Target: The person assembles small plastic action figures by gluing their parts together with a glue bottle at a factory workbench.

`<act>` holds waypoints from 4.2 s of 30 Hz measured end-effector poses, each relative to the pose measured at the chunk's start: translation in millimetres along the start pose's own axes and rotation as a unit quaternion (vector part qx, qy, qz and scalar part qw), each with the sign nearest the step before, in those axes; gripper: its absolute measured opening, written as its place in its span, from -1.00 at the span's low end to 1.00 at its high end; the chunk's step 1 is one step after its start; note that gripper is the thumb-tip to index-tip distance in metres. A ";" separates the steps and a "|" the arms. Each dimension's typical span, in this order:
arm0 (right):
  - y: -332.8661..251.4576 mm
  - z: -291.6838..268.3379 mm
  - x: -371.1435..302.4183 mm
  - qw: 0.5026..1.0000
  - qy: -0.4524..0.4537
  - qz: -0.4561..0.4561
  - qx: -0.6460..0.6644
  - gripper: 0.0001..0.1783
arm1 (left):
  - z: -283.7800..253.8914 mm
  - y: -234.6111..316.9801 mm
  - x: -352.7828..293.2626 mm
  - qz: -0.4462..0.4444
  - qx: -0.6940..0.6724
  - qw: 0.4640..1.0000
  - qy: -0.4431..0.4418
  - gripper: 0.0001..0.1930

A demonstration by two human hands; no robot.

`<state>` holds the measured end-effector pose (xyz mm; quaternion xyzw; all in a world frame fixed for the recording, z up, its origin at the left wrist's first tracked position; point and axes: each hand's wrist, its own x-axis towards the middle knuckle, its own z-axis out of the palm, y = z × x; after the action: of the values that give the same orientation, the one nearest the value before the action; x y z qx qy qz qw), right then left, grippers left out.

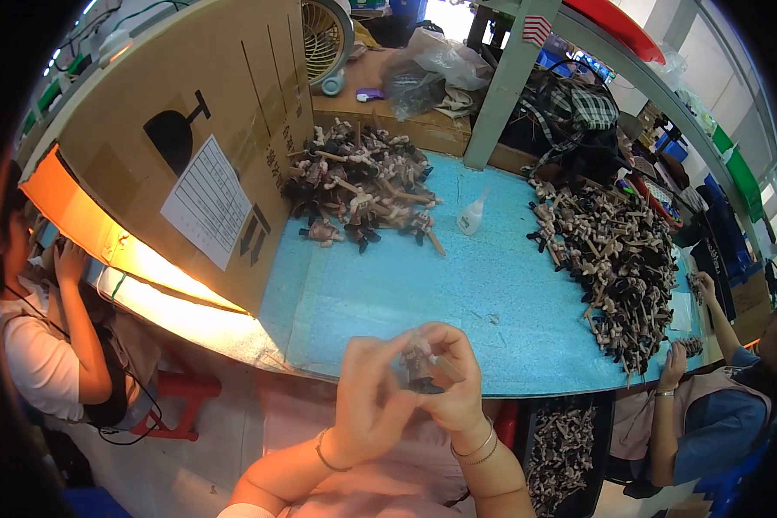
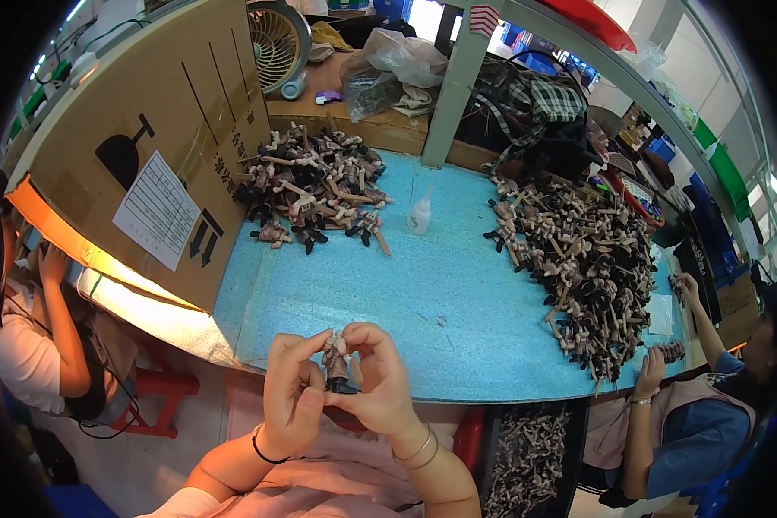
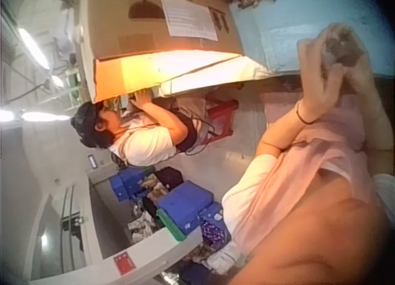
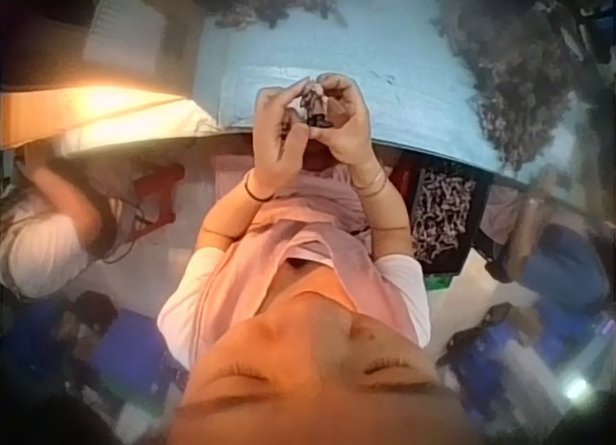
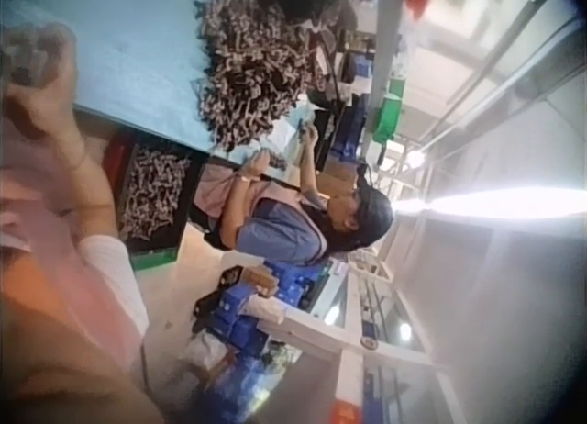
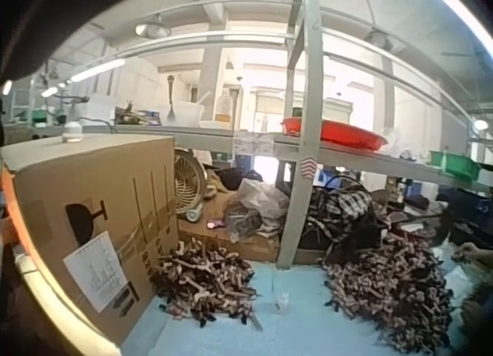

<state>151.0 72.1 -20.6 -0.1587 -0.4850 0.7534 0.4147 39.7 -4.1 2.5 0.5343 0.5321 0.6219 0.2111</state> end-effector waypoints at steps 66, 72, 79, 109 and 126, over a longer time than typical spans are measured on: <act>-65.5 -0.6 -33.9 0.777 -0.057 -0.201 -0.594 -0.27 | 9.0 -15.3 11.5 0.049 -0.198 0.959 -0.197 -0.34; -71.8 4.5 -32.9 0.760 -0.046 -0.205 -0.616 -0.31 | 2.9 1.4 24.8 0.058 -0.183 0.952 -0.237 -0.27; -67.1 5.0 -27.7 0.804 -0.068 -0.175 -0.564 -0.32 | 0.0 -9.0 15.8 0.090 -0.118 0.969 -0.196 -0.35; -258.5 -352.0 14.0 0.405 0.507 0.084 -0.757 -0.32 | -48.2 -61.1 59.5 0.084 0.354 0.926 -0.102 -0.56; -78.8 -124.6 95.3 0.692 0.033 -0.203 -0.692 -0.56 | -52.4 -81.3 68.9 -0.027 0.329 0.944 -0.011 -0.65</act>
<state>210.3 235.6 3.2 -0.3236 -0.8756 0.0960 0.3456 -55.2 58.2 -32.1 0.5662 0.7192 0.3999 0.0462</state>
